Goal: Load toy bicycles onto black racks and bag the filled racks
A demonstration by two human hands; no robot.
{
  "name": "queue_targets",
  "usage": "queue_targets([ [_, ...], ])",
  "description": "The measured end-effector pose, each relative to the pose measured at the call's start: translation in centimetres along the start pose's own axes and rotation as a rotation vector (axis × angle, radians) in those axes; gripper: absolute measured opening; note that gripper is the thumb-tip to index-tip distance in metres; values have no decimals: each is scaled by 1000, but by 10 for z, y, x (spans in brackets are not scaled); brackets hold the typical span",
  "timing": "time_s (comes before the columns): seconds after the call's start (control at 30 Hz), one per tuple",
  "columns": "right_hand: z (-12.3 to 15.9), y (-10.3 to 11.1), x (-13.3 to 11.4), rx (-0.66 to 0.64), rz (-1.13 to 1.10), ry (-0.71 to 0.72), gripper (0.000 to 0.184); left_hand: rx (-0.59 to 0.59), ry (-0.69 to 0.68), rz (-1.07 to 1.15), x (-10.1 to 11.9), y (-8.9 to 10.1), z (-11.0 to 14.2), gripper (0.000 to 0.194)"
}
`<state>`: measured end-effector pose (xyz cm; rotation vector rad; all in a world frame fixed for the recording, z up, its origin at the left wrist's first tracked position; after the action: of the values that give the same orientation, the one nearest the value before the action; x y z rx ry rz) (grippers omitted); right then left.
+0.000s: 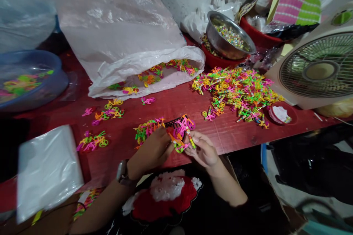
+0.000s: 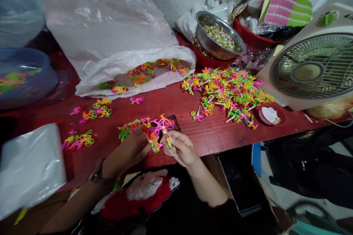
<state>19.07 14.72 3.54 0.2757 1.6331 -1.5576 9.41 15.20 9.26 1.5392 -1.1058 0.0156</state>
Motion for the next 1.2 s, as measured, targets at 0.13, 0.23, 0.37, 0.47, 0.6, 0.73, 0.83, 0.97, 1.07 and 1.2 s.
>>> queue_targets([
  [0.13,4,-1,-4,-15,0,-24,25,171,-94,-182,4,18,0,19],
  [0.23,5,-3,-4,-22,49,-28,27,107,-130,-78,12,15,1,23],
  [0.37,6,-1,-8,19,173,33,31,-3,-119,65,20,9,2,25],
  [0.47,10,1,-8,20,248,75,30,58,-128,58,18,13,3,24],
  [0.6,16,6,-8,28,300,120,30,314,-65,-60,-1,29,9,16],
  [0.73,18,3,-9,12,292,133,26,345,-51,-166,-9,26,12,15],
  [0.83,18,0,-11,18,269,140,26,337,-80,-262,-5,24,12,20],
  [0.97,19,-1,-15,55,267,130,31,347,-73,-325,-2,27,10,22],
  [1.07,21,0,-20,75,251,125,31,327,-115,-303,3,29,9,21],
  [1.2,21,-1,-32,81,274,144,27,255,-193,-265,9,28,9,20],
])
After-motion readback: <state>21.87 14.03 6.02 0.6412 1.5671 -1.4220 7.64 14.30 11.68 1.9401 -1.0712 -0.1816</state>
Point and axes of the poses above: each hand's wrist, its own z-axis away from the middle knuckle, its own y-axis out of the back of the hand, x = y × z, the point moved 10 cm from there along -z, towards the middle knuckle, and after that the axes turned 5 degrees about x, right-handed, at the moved point
